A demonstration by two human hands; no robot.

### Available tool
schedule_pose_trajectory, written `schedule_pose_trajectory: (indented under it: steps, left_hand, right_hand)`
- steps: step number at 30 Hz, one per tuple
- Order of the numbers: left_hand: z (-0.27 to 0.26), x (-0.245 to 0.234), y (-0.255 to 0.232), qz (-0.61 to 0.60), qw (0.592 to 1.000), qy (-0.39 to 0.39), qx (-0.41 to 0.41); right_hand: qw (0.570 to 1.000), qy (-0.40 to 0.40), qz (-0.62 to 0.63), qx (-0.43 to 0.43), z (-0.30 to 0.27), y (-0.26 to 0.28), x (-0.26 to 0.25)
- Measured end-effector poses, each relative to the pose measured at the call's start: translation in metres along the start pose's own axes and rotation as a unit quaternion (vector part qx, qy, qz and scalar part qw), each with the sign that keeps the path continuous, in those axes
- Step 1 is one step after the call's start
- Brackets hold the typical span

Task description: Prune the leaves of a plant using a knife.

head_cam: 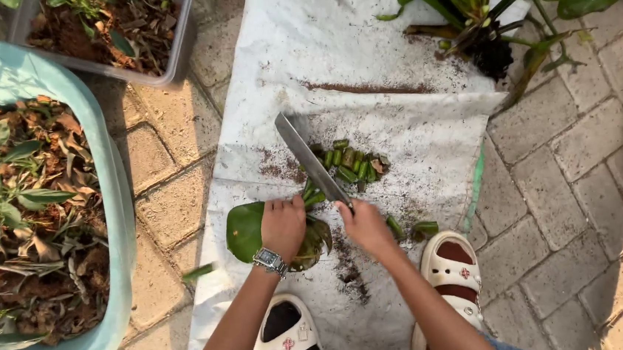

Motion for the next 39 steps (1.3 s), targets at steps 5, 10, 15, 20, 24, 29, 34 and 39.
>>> schedule_pose_trajectory:
  steps: [5, 10, 15, 20, 24, 29, 34, 39]
  left_hand:
    - [0.002, -0.008, -0.004, 0.004, 1.0, -0.013, 0.001]
    - [0.002, -0.008, -0.001, -0.019, 1.0, 0.012, -0.021]
    - [-0.001, -0.082, 0.014, -0.152, 0.98, -0.078, -0.103]
    - [-0.053, -0.098, 0.05, -0.267, 0.898, -0.258, -0.238]
    - [-0.134, -0.066, 0.094, -0.268, 0.743, -0.355, -0.5]
    - [-0.218, -0.008, 0.141, -0.132, 0.668, -0.348, -0.644]
    - [-0.243, 0.05, 0.173, -0.078, 0.649, -0.279, -0.704]
    - [-0.187, -0.019, 0.137, 0.047, 0.699, -0.268, -0.661]
  right_hand:
    - [0.995, -0.079, 0.03, -0.054, -0.014, 0.032, -0.023]
    - [0.965, -0.195, 0.064, -0.166, -0.014, 0.044, -0.014]
    - [0.975, -0.138, 0.082, -0.153, -0.027, 0.019, -0.011]
    - [0.996, -0.067, 0.051, -0.044, -0.044, 0.011, -0.006]
    - [0.988, 0.007, 0.145, -0.052, -0.057, 0.044, 0.005]
    - [0.987, 0.033, 0.127, -0.091, -0.074, 0.035, 0.031]
    - [0.984, 0.05, 0.159, -0.055, -0.079, 0.048, 0.031]
    - [0.97, -0.004, 0.244, 0.007, -0.069, 0.026, 0.023]
Point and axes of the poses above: each hand's wrist, its own z-axis towards the middle knuckle, its own x-axis out of the palm, y = z × x, the point moved 3 cm from there along z, towards the middle knuckle, and after that the axes turned 14 degrees about -y, right-handed, at the moved point
